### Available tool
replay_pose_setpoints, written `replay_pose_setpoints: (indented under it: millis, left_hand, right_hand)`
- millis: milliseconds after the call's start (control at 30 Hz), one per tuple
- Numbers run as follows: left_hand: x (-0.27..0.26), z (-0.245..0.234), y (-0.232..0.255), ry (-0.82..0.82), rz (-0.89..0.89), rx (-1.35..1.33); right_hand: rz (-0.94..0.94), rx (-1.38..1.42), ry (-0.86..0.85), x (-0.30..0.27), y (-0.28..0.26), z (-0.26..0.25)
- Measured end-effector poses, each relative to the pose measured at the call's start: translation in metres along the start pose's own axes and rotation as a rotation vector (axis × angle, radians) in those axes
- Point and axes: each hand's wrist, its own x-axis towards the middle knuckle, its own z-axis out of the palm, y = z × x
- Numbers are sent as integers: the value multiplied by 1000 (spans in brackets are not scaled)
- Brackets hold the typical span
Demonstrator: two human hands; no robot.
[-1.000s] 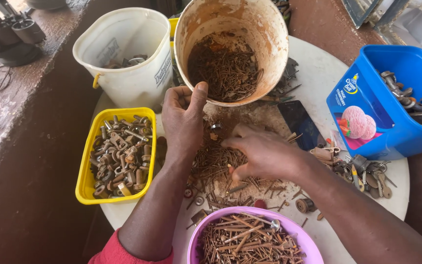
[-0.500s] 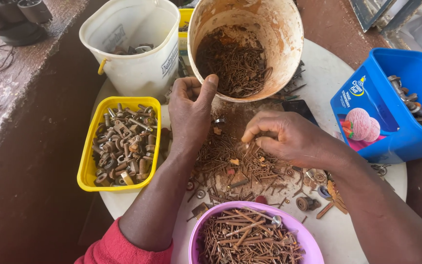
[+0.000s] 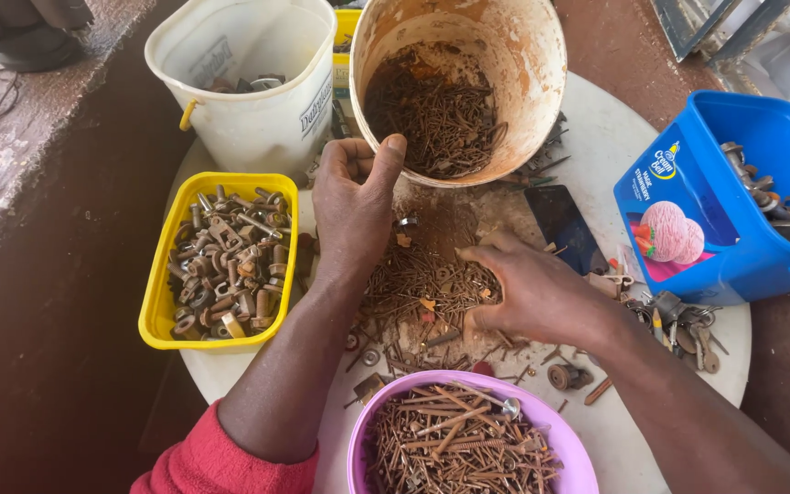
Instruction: Sorting small metal pins and nails from a pile of debris into various containers.
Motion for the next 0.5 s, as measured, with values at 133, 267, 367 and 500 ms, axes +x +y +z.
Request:
replay_pose_setpoints:
  millis: [133,267,367,500]
  left_hand:
    - [2,2,-1,16,-37,7]
    - [-1,1,0,23,-47,12]
    - [-1,0,5,9,-43,12]
    - [-3,0,7,-3,-38,2]
  right_hand:
    - [-71,128,86,10,21,15]
    - [-41,258,139,9,23,11]
    - [-83,426,149,4,27,7]
    - [-182,548,210,0,15,3]
